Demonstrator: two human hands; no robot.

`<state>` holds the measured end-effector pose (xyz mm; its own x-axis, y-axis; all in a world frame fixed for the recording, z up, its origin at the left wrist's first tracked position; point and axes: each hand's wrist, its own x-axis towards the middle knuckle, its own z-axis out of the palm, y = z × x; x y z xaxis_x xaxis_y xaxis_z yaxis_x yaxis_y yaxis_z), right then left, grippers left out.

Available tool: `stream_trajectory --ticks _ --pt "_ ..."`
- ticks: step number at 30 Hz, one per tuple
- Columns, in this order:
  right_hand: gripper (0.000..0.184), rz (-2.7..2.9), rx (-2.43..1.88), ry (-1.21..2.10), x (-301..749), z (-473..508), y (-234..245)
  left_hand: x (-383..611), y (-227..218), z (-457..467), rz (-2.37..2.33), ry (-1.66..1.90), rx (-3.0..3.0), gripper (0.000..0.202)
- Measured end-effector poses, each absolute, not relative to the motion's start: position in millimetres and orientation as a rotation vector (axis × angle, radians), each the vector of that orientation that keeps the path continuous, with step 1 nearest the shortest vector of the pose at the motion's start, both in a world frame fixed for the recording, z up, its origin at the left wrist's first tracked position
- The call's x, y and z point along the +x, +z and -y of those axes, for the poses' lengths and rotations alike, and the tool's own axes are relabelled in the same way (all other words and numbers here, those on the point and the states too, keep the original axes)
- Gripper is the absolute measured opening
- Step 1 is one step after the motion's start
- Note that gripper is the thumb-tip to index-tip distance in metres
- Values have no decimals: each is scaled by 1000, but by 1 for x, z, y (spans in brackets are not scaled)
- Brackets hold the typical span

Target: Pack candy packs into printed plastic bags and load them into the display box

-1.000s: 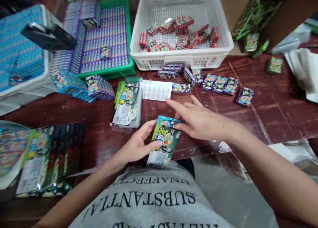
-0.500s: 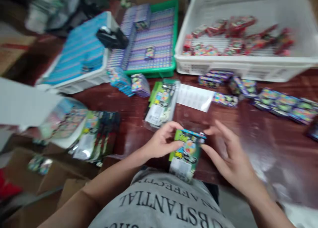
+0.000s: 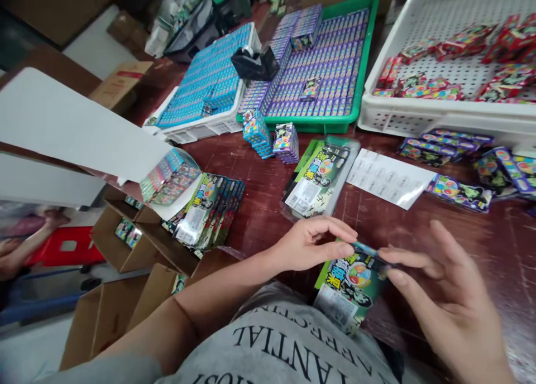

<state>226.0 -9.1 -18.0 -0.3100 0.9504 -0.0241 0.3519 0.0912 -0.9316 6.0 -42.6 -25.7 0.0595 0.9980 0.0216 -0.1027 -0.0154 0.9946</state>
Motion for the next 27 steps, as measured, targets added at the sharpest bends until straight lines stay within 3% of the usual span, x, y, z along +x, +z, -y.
stream_trajectory --ticks 8,14,17,22,27 --pt "73 1355 -1454 1504 224 -12 -18 6 -13 21 -1218 940 1045 22" --pt "80 1411 -1229 1649 229 -17 -15 -6 -6 16 -1197 834 1119 20" --pt "65 1588 -1093 1631 240 -18 -7 -9 -11 22 -1161 907 1121 25" --pt "17 2087 -960 1380 244 -41 25 -3 -15 27 -1193 982 1194 12" --pt "8 2519 -843 1262 220 -54 33 -2 -11 30 -1211 977 1236 12"
